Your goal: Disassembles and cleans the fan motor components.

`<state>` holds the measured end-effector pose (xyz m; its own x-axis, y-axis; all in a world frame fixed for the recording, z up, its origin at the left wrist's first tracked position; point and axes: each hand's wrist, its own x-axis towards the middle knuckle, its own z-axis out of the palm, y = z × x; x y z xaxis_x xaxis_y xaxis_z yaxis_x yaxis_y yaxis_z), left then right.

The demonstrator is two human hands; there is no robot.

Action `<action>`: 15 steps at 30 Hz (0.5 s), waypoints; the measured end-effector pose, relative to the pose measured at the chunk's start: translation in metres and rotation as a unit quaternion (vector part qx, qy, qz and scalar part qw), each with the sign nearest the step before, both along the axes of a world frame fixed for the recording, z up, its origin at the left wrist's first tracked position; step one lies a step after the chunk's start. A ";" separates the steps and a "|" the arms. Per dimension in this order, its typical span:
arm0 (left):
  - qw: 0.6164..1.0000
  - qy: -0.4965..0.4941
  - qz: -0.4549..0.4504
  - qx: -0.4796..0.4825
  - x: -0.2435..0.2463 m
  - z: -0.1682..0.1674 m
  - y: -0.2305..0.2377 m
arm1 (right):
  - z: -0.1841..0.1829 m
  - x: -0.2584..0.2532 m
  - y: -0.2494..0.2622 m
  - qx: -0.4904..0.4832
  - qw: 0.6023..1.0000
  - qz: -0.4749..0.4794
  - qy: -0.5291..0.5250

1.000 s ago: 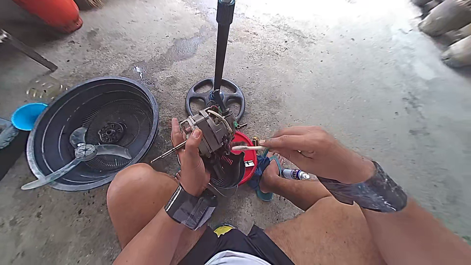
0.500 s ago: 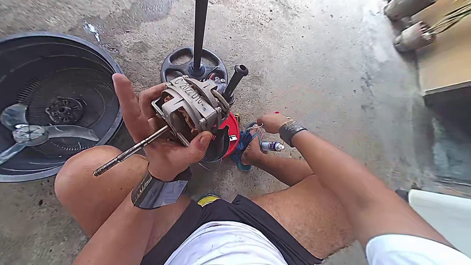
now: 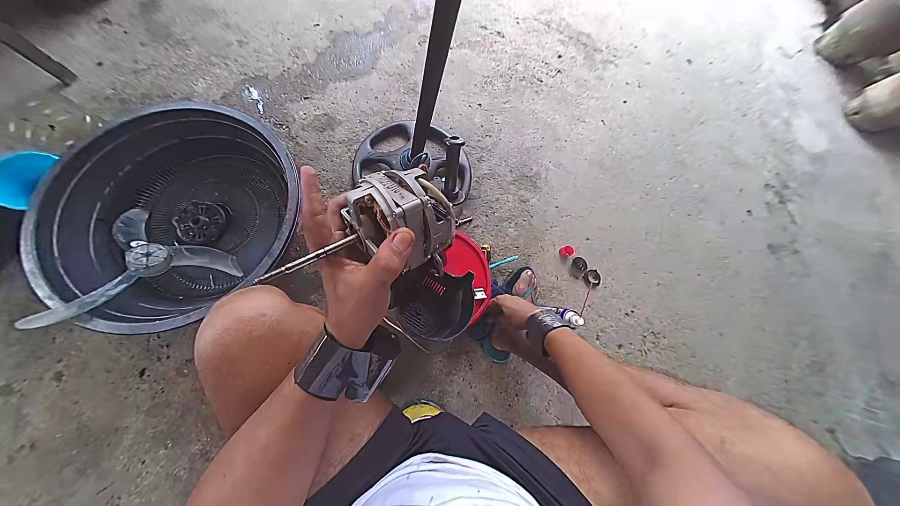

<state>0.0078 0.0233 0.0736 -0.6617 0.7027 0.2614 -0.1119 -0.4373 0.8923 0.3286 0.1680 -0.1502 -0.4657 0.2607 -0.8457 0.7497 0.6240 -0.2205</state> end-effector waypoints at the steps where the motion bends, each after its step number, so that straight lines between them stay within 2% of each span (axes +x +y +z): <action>1: 1.000 0.002 0.003 -0.010 -0.001 0.000 -0.002 | 0.015 0.004 0.011 -0.032 0.998 -0.005 0.045; 5: 1.000 0.018 0.000 0.019 0.000 0.001 -0.005 | 0.116 0.016 0.047 -0.011 0.985 0.032 0.171; 8: 0.997 0.075 0.005 0.018 0.000 0.003 -0.008 | 0.196 0.029 0.043 0.039 0.940 0.015 0.337; 10: 0.992 0.120 0.013 0.025 0.000 0.001 -0.011 | 0.244 0.034 0.026 0.050 0.887 -0.042 0.458; 12: 0.987 0.155 0.015 0.048 0.001 0.000 -0.012 | 0.277 0.037 0.010 0.049 0.812 -0.104 0.572; 15: 0.981 0.168 -0.010 0.093 0.006 0.001 -0.011 | 0.296 0.021 -0.023 0.044 0.678 -0.208 0.704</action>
<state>0.0134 0.0119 0.0750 -0.5033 0.6334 0.5878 0.1654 -0.5971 0.7849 0.3497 0.1450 0.1456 -0.6654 0.6375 0.3883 -0.0501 0.4808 -0.8754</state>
